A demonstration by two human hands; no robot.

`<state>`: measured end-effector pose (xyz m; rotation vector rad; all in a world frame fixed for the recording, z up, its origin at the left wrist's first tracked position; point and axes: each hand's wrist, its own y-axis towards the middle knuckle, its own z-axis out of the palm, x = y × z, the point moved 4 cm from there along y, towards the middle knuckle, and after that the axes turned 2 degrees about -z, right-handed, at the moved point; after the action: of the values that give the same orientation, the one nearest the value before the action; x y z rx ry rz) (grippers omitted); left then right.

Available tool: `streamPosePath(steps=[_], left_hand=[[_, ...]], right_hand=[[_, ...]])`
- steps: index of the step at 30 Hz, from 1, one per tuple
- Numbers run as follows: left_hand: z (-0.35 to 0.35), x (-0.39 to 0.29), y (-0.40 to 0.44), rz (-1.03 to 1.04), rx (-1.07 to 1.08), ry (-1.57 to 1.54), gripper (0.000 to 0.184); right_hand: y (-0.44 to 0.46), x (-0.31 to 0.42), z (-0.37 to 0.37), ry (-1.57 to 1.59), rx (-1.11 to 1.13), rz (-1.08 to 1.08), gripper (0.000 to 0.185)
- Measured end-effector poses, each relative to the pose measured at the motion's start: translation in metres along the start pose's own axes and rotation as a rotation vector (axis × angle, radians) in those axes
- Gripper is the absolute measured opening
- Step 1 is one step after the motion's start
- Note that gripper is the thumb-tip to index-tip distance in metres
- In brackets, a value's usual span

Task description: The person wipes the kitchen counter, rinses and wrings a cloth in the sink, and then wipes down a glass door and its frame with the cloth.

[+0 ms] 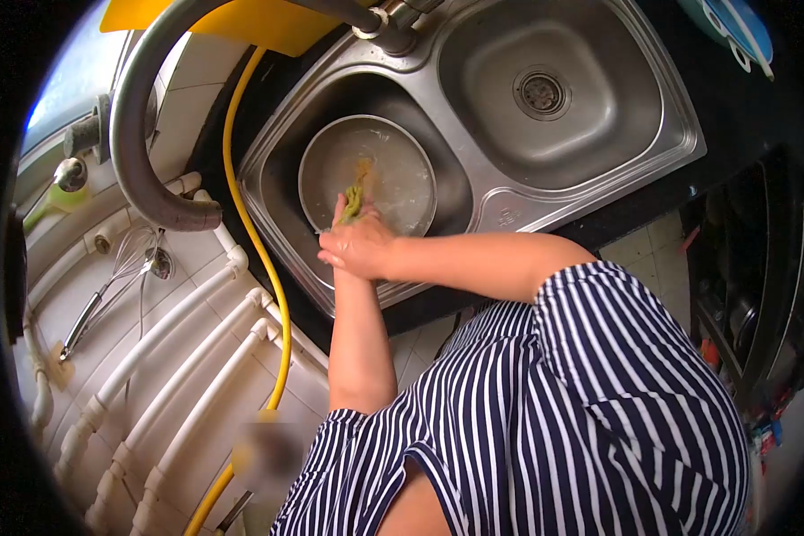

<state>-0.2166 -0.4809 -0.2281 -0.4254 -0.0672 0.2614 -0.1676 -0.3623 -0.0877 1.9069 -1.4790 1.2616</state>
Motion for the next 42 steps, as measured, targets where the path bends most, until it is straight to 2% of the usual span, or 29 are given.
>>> streamPosePath(steps=[2,3,6,7,8,10,11,12,13,14,15,16,18,19,20,22,24,26,27,28,29,30,32,33,34,36,37,39,42], left_hand=[[0.009,0.005,-0.004,0.26,-0.126,0.316,0.038],[0.03,0.015,0.001,0.353,-0.643,0.226,0.041],[0.014,0.011,-0.005,0.368,-0.764,0.51,0.049],[0.018,0.015,-0.004,0.431,-0.803,0.579,0.055],[0.024,0.018,-0.003,0.433,-0.804,0.578,0.055],[0.024,0.032,-0.005,0.251,-0.971,0.189,0.06],[0.022,0.034,-0.002,0.265,-0.972,0.183,0.063],[0.006,0.028,-0.003,0.261,-0.975,0.183,0.063],[-0.015,0.017,0.001,0.256,-0.787,0.188,0.062],[-0.023,0.009,0.005,0.249,-0.599,0.191,0.062],[-0.005,0.009,0.003,0.246,-0.805,0.305,0.058],[-0.007,0.007,-0.005,0.246,-0.803,0.302,0.058],[0.008,0.0,-0.021,0.415,-0.34,0.674,0.054],[0.02,0.0,-0.026,0.49,-0.097,0.849,0.053],[0.019,-0.001,-0.021,0.494,-0.097,0.853,0.053],[0.012,-0.001,-0.015,0.577,-0.98,0.434,0.043],[0.027,-0.002,-0.027,0.619,-0.925,0.61,0.035],[0.032,0.003,-0.033,0.724,-0.86,0.551,0.033],[0.011,-0.003,-0.034,0.624,-0.845,0.381,0.032],[0.014,0.004,-0.03,0.578,-0.835,0.275,0.035],[0.02,0.009,-0.029,0.531,-0.833,0.307,0.035],[0.029,0.015,-0.027,0.484,-0.832,0.338,0.035],[0.013,0.018,-0.03,0.509,-0.934,0.365,0.036],[0.007,0.017,-0.034,0.538,-1.034,0.395,0.037],[0.003,0.015,-0.038,0.539,-1.04,0.398,0.037],[-0.01,0.018,-0.045,0.373,-1.17,0.311,0.051],[-0.011,0.021,-0.041,0.302,-1.021,0.157,0.056],[0.0,0.022,-0.04,0.338,-0.894,0.182,0.056],[0.058,0.034,-0.033,0.445,-0.523,0.229,0.056]], right_hand=[[0.024,-0.043,0.02,-0.083,-0.126,0.02,0.034],[0.031,-0.063,0.02,-0.122,-0.189,0.027,0.032],[0.038,-0.118,0.011,-0.223,-0.307,0.129,0.033],[0.037,-0.131,0.012,-0.145,-0.439,0.355,0.037],[0.04,-0.136,0.023,-0.145,-0.438,0.353,0.037],[0.032,-0.156,0.039,-0.063,-0.82,0.697,0.037],[0.037,-0.154,0.052,-0.057,-0.821,0.702,0.037],[0.046,-0.149,0.07,0.064,-0.57,0.725,0.04],[0.052,-0.14,0.086,0.177,-0.319,0.738,0.043],[0.051,-0.118,0.078,0.171,-0.373,0.623,0.04],[0.045,-0.088,0.065,0.166,-0.425,0.505,0.036],[0.039,-0.059,0.057,0.208,-0.461,0.361,0.024],[0.016,-0.008,0.043,0.253,-0.675,-0.116,0.017],[0.019,-0.009,0.045,0.227,-0.606,-0.173,0.017],[0.025,-0.014,0.044,0.199,-0.538,-0.234,0.017],[0.03,-0.061,0.031,0.087,-0.577,-0.116,0.019],[0.025,-0.093,0.016,-0.024,-0.609,0.008,0.021],[0.013,-0.1,-0.006,-0.6,-0.726,0.347,0.028],[0.016,-0.094,-0.002,-0.6,-0.729,0.346,0.028],[0.024,-0.092,0.016,-0.315,-0.536,0.335,0.03],[0.03,-0.093,0.034,-0.032,-0.334,0.319,0.031],[0.032,-0.099,0.043,-0.032,-0.332,0.322,0.031],[0.037,-0.116,0.071,0.151,-0.042,0.431,0.045],[0.019,-0.113,0.065,-0.126,-0.115,0.275,0.047],[0.022,-0.11,0.07,-0.119,-0.115,0.271,0.047],[0.028,-0.105,0.077,-0.388,-0.177,0.304,0.038],[0.033,-0.096,0.069,-0.389,-0.18,0.305,0.038],[0.046,-0.08,0.057,0.12,-0.086,0.521,0.03],[0.047,-0.013,0.043,0.319,-0.454,0.206,0.028]])
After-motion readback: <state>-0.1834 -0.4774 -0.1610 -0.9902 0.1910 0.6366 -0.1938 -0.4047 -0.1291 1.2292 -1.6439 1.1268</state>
